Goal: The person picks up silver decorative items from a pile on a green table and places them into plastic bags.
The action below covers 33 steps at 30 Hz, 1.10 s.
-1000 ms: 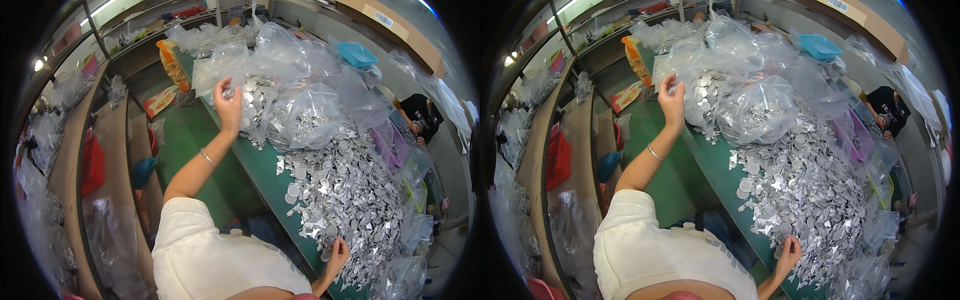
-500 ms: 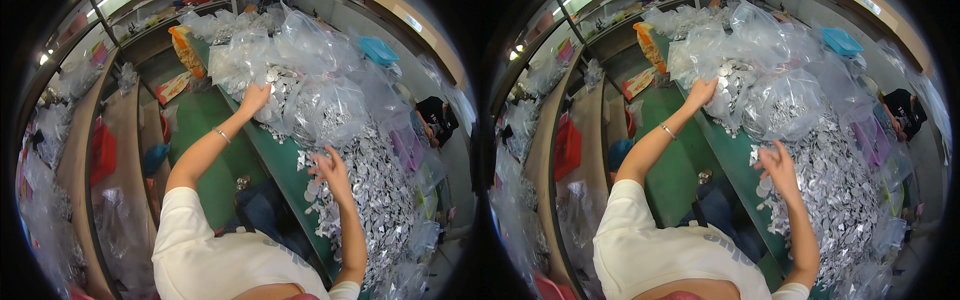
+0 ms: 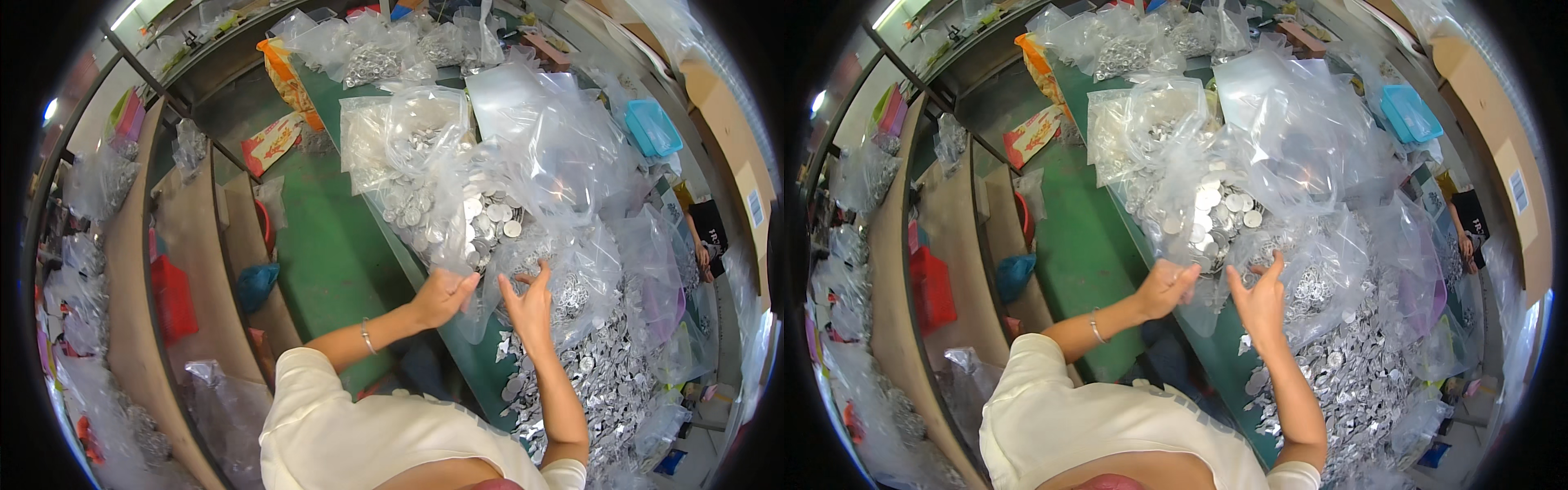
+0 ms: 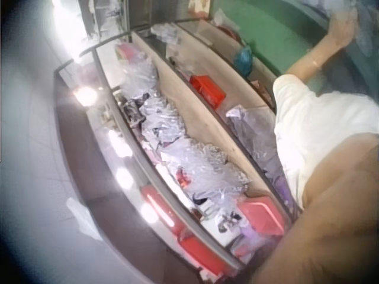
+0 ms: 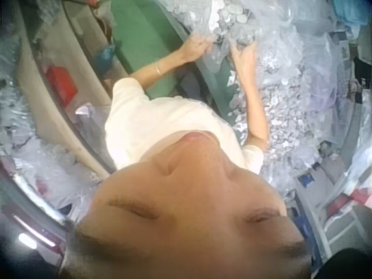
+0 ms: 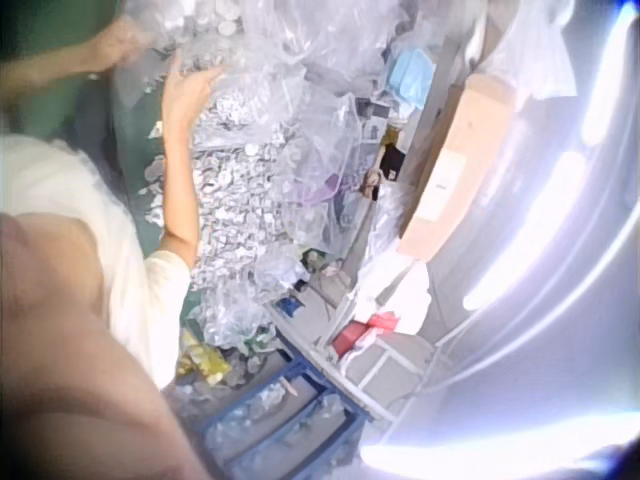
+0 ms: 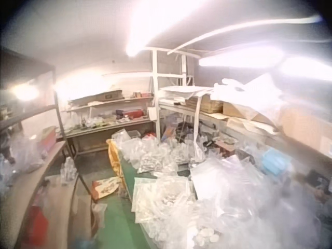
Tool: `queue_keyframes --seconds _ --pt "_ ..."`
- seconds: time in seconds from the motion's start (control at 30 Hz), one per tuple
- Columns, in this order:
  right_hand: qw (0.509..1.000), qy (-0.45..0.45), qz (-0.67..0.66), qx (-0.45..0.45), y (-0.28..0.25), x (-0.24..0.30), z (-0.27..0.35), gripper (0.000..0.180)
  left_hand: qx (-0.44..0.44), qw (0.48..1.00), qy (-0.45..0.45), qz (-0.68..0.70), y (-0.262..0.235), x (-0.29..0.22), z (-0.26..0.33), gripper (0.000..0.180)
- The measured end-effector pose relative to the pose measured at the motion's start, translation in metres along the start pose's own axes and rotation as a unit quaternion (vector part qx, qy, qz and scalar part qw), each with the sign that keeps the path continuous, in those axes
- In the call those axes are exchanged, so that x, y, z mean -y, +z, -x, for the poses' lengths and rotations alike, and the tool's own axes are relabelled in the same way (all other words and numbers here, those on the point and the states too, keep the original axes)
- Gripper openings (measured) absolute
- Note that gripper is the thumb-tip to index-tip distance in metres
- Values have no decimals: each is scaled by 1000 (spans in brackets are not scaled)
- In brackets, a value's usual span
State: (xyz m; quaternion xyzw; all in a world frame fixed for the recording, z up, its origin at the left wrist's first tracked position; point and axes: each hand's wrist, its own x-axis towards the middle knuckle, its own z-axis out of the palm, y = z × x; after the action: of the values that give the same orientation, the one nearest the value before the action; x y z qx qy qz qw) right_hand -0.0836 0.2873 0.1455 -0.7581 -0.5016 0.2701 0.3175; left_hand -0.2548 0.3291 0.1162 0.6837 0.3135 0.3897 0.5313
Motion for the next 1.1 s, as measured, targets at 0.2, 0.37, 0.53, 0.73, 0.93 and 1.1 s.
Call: queue_keyframes --seconds 0.2,0.37,0.53,0.73,0.93,1.1 --pt "981 151 14 120 31 -24 -51 41 50 998 -31 38 -24 -18 -12 48" --pt "997 65 -13 -47 30 -29 -71 49 22 993 -47 104 -60 -40 -48 47" --pt "992 6 -89 -87 8 46 -111 45 -13 982 -43 185 -108 -47 -95 47" --pt "960 28 -274 -39 -8 121 -146 42 -60 957 12 284 -173 -83 -157 52" --pt "948 6 -314 -39 -8 120 -155 41 -54 953 14 298 -192 -75 -179 52" --pt "967 3 -254 -34 -7 106 -121 40 -43 972 -30 230 -184 -65 -161 51"
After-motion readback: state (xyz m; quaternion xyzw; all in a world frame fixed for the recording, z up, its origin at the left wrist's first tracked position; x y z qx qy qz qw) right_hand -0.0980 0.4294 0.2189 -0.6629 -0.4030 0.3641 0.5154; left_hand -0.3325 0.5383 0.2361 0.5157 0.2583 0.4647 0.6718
